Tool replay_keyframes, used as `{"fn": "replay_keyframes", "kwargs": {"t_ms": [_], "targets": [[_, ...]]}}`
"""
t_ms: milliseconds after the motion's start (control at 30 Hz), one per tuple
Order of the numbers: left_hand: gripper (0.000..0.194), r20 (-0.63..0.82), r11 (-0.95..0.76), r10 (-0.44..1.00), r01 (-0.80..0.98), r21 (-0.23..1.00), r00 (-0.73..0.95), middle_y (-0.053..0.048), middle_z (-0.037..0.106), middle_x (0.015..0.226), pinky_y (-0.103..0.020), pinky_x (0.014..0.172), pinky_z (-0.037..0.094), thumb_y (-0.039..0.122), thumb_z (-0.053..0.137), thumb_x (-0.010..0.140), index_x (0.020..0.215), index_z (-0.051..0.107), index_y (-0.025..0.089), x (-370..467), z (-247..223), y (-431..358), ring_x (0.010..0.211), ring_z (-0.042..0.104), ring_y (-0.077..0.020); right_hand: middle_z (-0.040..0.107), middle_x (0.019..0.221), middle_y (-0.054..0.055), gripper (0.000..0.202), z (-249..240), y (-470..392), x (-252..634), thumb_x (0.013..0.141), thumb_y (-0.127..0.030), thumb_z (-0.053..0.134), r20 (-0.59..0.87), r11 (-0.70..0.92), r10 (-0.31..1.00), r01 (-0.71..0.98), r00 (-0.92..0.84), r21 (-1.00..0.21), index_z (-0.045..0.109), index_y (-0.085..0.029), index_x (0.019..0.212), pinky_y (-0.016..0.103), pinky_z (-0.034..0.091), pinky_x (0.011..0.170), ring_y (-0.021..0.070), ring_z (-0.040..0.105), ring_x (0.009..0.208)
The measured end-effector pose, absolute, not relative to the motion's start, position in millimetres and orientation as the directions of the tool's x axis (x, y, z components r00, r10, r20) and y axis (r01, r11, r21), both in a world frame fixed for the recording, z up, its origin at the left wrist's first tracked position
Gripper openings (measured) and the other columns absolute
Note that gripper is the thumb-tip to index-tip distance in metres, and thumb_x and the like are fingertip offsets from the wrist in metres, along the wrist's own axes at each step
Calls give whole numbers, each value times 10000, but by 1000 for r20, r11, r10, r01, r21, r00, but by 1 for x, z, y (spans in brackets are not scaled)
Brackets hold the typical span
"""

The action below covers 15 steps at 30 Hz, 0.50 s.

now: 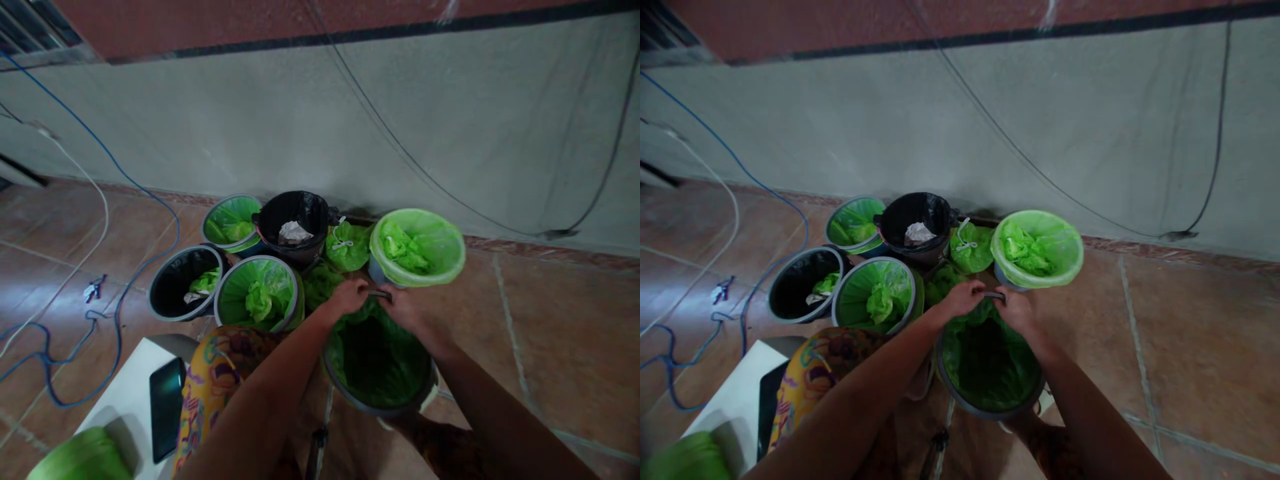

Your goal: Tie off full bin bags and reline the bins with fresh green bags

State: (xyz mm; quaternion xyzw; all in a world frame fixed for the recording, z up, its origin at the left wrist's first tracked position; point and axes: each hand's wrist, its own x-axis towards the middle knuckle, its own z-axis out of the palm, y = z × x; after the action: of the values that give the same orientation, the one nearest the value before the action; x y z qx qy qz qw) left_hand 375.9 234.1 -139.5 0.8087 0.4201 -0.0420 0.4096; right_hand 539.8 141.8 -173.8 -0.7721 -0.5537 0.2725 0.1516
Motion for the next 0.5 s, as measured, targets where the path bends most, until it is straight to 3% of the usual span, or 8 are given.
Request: {"fn": "replay_keyframes", "kwargs": {"t_ms": [133, 300, 400, 500], "targets": [[312, -461, -459, 580, 737, 496, 672, -117, 702, 1143, -316, 960, 481, 167, 484, 912, 1190, 624, 159, 370, -146, 221, 1089, 654, -224, 712, 809, 40, 203, -180, 132, 542, 876, -243, 549, -291, -304, 935, 884, 205, -354, 683, -218, 1026, 246, 422, 690, 168, 624, 741], [275, -478, -445, 601, 765, 465, 640, -154, 701, 1133, -315, 946, 485, 164, 522, 896, 1143, 640, 139, 368, -138, 225, 1093, 660, -258, 725, 871, 49, 154, -173, 135, 545, 861, -229, 577, -366, -379, 900, 837, 236, -393, 685, -191, 964, 242, 442, 738, 176, 642, 826], [400, -461, -403, 669, 805, 435, 584, -182, 655, 1237, -331, 1008, 454, 219, 571, 883, 1271, 571, 122, 355, -125, 219, 1177, 616, -274, 733, 1003, 97, 271, -163, 122, 548, 851, -246, 603, -353, -441, 883, 802, 309, -402, 671, -162, 1100, 272, 468, 805, 209, 664, 919], [517, -420, -253, 795, 869, 426, 438, -193, 589, 1339, -340, 1067, 405, 220, 573, 875, 1371, 476, 110, 331, -119, 198, 1259, 552, -274, 710, 1137, 132, 402, -159, 93, 548, 869, -276, 587, -329, -550, 834, 722, 443, -421, 605, -160, 1253, 293, 472, 872, 233, 659, 1037]]}}
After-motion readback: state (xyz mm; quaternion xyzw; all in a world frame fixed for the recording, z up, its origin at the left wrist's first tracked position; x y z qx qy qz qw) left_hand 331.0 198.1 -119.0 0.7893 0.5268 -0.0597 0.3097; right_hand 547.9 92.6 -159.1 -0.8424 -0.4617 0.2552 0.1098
